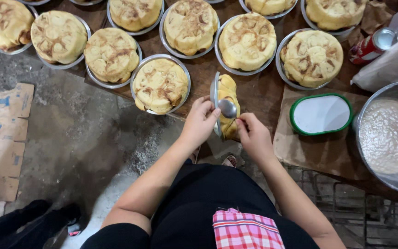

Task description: The person depans baked goods by using a spoon to loosen the edges and then flipping the pans over onto a wooden table.

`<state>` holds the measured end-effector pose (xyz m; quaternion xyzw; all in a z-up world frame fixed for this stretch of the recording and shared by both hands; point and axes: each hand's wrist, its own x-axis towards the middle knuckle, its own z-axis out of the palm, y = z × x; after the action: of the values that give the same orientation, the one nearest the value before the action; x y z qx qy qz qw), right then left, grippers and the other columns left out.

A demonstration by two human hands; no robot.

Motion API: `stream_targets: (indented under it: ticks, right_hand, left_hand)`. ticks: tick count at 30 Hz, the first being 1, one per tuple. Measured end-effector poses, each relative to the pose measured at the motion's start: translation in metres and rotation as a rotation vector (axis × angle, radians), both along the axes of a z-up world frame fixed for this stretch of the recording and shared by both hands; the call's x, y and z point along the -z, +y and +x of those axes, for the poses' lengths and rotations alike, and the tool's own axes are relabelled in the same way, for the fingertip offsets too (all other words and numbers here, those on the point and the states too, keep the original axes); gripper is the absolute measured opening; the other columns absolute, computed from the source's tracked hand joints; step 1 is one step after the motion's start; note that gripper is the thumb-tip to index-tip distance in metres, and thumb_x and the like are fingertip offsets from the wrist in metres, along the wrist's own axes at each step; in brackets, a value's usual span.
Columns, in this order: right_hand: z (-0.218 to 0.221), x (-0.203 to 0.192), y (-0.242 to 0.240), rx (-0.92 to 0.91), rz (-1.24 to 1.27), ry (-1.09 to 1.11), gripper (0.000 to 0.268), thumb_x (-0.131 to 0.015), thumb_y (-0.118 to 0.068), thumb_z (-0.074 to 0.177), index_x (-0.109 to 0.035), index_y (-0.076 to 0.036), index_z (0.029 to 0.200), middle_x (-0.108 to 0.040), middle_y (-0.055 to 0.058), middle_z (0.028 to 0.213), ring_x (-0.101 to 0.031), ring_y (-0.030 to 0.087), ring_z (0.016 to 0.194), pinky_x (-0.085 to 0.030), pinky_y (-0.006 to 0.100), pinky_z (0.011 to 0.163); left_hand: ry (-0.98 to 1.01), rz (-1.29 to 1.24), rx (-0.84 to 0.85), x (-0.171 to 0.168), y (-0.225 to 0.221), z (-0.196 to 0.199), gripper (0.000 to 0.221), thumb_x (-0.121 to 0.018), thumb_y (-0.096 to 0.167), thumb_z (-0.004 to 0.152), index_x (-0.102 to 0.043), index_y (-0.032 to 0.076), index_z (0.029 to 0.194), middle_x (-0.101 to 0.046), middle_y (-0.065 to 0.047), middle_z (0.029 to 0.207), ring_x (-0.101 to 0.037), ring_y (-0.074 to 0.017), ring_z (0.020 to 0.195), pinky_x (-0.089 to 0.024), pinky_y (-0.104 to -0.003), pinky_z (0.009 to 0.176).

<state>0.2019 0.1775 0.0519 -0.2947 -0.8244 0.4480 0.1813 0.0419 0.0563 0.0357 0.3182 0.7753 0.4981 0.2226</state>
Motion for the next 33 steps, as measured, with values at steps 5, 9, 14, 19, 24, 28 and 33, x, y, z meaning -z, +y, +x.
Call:
stream_targets:
  ticks: [5, 9, 14, 19, 24, 28, 33]
  right_hand:
    - [-0.005, 0.005, 0.007, 0.025, 0.181, 0.035, 0.012, -0.066, -0.014, 0.1, -0.066, -0.005, 0.107, -0.07, 0.018, 0.093, -0.07, 0.032, 0.082, -0.054, 0.037, 0.071]
    - [0.006, 0.008, -0.007, 0.123, 0.181, 0.153, 0.01, -0.065, -0.013, 0.1, -0.064, -0.004, 0.104, -0.068, 0.017, 0.091, -0.068, 0.03, 0.075, -0.054, 0.037, 0.07]
    - [0.004, 0.006, -0.022, 0.09, 0.1, 0.037, 0.009, -0.068, -0.014, 0.098, -0.067, -0.006, 0.102, -0.069, 0.016, 0.085, -0.068, 0.029, 0.066, -0.054, 0.037, 0.062]
    - [-0.001, 0.006, -0.01, 0.021, 0.313, 0.107, 0.009, -0.068, -0.013, 0.097, -0.067, -0.007, 0.103, -0.068, 0.017, 0.089, -0.068, 0.035, 0.076, -0.054, 0.04, 0.066]
    - [0.0, 0.003, -0.006, 0.079, 0.313, 0.121, 0.009, -0.068, -0.013, 0.099, -0.067, -0.005, 0.103, -0.069, 0.017, 0.091, -0.068, 0.036, 0.078, -0.054, 0.041, 0.067]
    - [0.014, -0.001, -0.019, 0.077, 0.302, 0.144, 0.009, -0.067, -0.014, 0.098, -0.066, -0.006, 0.103, -0.068, 0.016, 0.09, -0.068, 0.034, 0.077, -0.054, 0.04, 0.067]
    - [0.014, -0.004, -0.018, 0.027, 0.286, 0.069, 0.009, -0.068, -0.014, 0.098, -0.067, -0.006, 0.101, -0.069, 0.017, 0.089, -0.068, 0.035, 0.077, -0.054, 0.042, 0.066]
  left_hand:
    - [0.086, 0.033, 0.035, -0.007, 0.008, 0.002, 0.022, -0.068, 0.022, 0.095, -0.062, 0.001, 0.092, -0.054, -0.022, 0.14, -0.061, -0.0351, 0.119, -0.051, -0.039, 0.097]
    - [0.071, -0.06, 0.009, -0.014, 0.018, -0.008, 0.024, -0.065, 0.026, 0.095, -0.062, 0.002, 0.095, -0.053, -0.022, 0.143, -0.064, -0.035, 0.115, -0.052, -0.039, 0.096]
    - [0.152, 0.021, 0.039, -0.016, 0.023, -0.011, 0.029, -0.069, 0.029, 0.095, -0.062, 0.001, 0.095, -0.053, -0.026, 0.139, -0.061, -0.0404, 0.12, -0.053, -0.042, 0.097]
    - [0.425, 0.007, 0.082, -0.028, 0.009, 0.013, 0.027, -0.072, 0.027, 0.091, -0.061, 0.002, 0.091, -0.042, -0.035, 0.145, -0.058, -0.0492, 0.114, -0.054, -0.044, 0.087]
    - [0.224, -0.035, 0.016, -0.028, 0.016, 0.009, 0.028, -0.066, 0.024, 0.095, -0.054, 0.001, 0.086, -0.063, -0.018, 0.131, -0.066, -0.0375, 0.088, -0.052, -0.045, 0.076]
    - [0.109, -0.174, 0.007, -0.021, 0.024, -0.01, 0.031, -0.067, 0.031, 0.098, -0.057, 0.002, 0.091, -0.066, -0.02, 0.106, -0.065, -0.0364, 0.085, -0.051, -0.045, 0.076]
    - [0.492, 0.047, 0.107, -0.016, 0.019, -0.011, 0.039, -0.08, 0.039, 0.095, -0.062, 0.006, 0.091, -0.051, -0.035, 0.131, -0.054, -0.0527, 0.124, -0.054, -0.045, 0.09]
